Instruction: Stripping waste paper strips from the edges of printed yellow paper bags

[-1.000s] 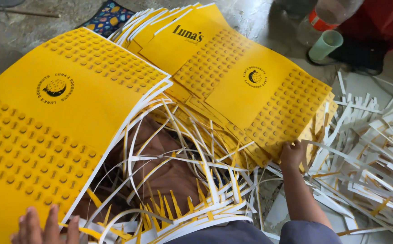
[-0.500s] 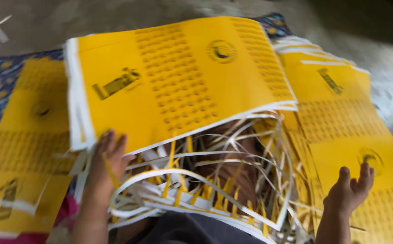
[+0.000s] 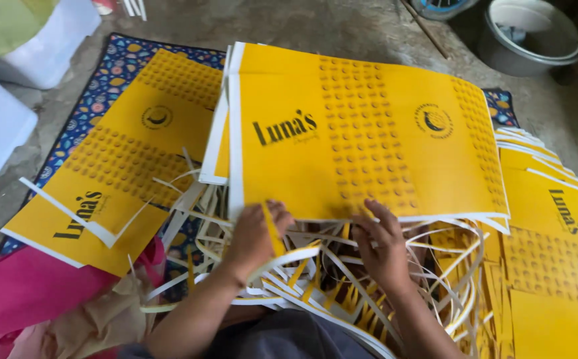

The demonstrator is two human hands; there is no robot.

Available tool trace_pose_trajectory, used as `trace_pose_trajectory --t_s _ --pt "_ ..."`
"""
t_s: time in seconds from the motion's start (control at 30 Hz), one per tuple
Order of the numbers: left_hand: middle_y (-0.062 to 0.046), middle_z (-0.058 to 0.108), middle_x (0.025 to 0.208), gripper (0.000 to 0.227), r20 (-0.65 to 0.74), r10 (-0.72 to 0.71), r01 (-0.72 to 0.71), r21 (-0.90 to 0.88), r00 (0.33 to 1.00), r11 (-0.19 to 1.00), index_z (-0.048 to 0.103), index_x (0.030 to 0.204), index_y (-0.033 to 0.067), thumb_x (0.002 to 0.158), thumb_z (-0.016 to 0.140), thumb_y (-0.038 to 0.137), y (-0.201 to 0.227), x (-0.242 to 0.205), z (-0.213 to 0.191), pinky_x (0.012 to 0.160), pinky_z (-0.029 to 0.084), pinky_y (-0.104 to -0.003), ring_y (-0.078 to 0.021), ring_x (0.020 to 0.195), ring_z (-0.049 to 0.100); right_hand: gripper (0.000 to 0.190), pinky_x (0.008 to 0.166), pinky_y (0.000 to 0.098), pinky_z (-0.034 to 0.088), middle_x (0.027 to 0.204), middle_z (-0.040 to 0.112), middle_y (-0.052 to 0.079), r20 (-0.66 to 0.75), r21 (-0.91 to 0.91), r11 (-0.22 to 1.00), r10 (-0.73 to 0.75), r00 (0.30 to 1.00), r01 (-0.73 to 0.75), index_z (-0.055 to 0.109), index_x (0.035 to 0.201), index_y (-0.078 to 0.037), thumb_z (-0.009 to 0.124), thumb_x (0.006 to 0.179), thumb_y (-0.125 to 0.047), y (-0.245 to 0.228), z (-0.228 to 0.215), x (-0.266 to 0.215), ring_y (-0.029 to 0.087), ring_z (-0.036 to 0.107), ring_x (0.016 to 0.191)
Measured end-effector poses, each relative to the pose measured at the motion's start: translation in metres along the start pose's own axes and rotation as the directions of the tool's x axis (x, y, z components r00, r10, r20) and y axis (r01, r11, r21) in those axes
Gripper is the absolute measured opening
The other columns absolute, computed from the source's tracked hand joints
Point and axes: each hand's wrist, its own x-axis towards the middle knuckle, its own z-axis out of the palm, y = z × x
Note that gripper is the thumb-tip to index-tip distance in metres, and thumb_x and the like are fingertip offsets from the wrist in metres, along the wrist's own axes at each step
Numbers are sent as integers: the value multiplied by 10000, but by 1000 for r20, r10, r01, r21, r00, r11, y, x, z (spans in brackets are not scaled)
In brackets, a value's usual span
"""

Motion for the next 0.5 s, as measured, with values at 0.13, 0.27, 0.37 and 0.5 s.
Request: trace_pose_trajectory --t_s 0.13,0.27,0.37,0.5 --pt "-183 666 1220 234 306 -9 133 -384 952 914 689 1134 149 981 599 300 41 13 -59 963 473 -518 -366 1154 636 255 1038 497 496 1273 702 127 189 -39 999 -30 982 38 760 1168 -128 658 977 -263 -14 3 30 368 657 1198" --pt "-147 684 1296 289 200 -170 229 -320 965 919 668 1218 94 938 672 165 17 42 -106 909 606 -387 -280 1154 664 441 1111 503 448 1439 624 126 329 -119 983 -96 940 142 698 1293 -144 751 900 -338 10 9 36 354 592 1312" --pt "-80 734 1210 315 243 -469 525 -290 849 800 680 1239 89 988 626 272 -26 31 -82 887 571 -407 -249 1059 708 948 1240 578 197 1629 380 181 610 -11 962 -211 764 274 551 1463 -128 980 629 -264 -11 5 34 384 317 1517" --pt "-38 768 967 168 170 -660 670 -355 732 652 684 1039 109 948 697 250 -37 1 -65 646 577 -351 -231 869 749 912 1254 514 84 1664 288 143 757 -91 871 -254 602 482 479 1523 -186 885 753 -456 -7 12 10 325 205 1550"
